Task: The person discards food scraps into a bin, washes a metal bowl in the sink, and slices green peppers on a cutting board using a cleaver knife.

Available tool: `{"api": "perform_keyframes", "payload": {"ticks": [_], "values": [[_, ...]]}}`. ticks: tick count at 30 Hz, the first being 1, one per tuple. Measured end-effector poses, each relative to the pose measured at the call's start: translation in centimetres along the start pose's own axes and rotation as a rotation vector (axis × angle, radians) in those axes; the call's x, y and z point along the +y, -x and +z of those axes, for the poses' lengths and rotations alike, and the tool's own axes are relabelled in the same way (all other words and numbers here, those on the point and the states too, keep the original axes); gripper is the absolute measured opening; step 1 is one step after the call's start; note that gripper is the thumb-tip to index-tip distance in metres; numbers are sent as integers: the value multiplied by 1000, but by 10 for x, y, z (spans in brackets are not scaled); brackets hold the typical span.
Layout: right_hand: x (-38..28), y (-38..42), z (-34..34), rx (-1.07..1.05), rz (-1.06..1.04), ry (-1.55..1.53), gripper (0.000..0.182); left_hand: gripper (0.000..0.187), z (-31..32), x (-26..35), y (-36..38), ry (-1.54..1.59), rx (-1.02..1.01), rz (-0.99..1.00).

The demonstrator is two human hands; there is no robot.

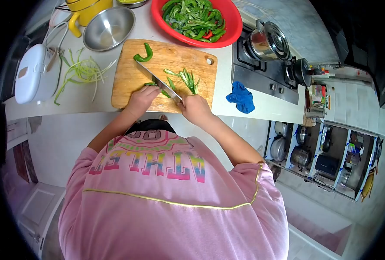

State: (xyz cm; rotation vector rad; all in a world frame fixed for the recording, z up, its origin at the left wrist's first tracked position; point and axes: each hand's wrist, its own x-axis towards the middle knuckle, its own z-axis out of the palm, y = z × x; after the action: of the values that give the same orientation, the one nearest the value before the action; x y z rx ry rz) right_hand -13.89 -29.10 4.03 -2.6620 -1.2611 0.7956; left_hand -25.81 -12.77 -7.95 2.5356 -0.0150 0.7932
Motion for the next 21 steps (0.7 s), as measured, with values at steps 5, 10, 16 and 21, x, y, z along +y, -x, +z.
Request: {"api": "perform_keyframes", "payload": {"ticks": [5, 10, 16, 21], "values": [[1, -6, -3, -66, -20, 43, 20, 24, -1, -2, -3, 12, -37, -4], [5, -26, 15, -68, -121, 26, 15, 22, -1, -3, -2, 30, -79, -9], [0, -41, 35, 111, -122, -45, 18, 22, 2, -4, -1, 64, -79, 4], [6, -16, 26, 316, -112, -352, 23, 22, 0, -7, 0, 138, 97, -67]]}}
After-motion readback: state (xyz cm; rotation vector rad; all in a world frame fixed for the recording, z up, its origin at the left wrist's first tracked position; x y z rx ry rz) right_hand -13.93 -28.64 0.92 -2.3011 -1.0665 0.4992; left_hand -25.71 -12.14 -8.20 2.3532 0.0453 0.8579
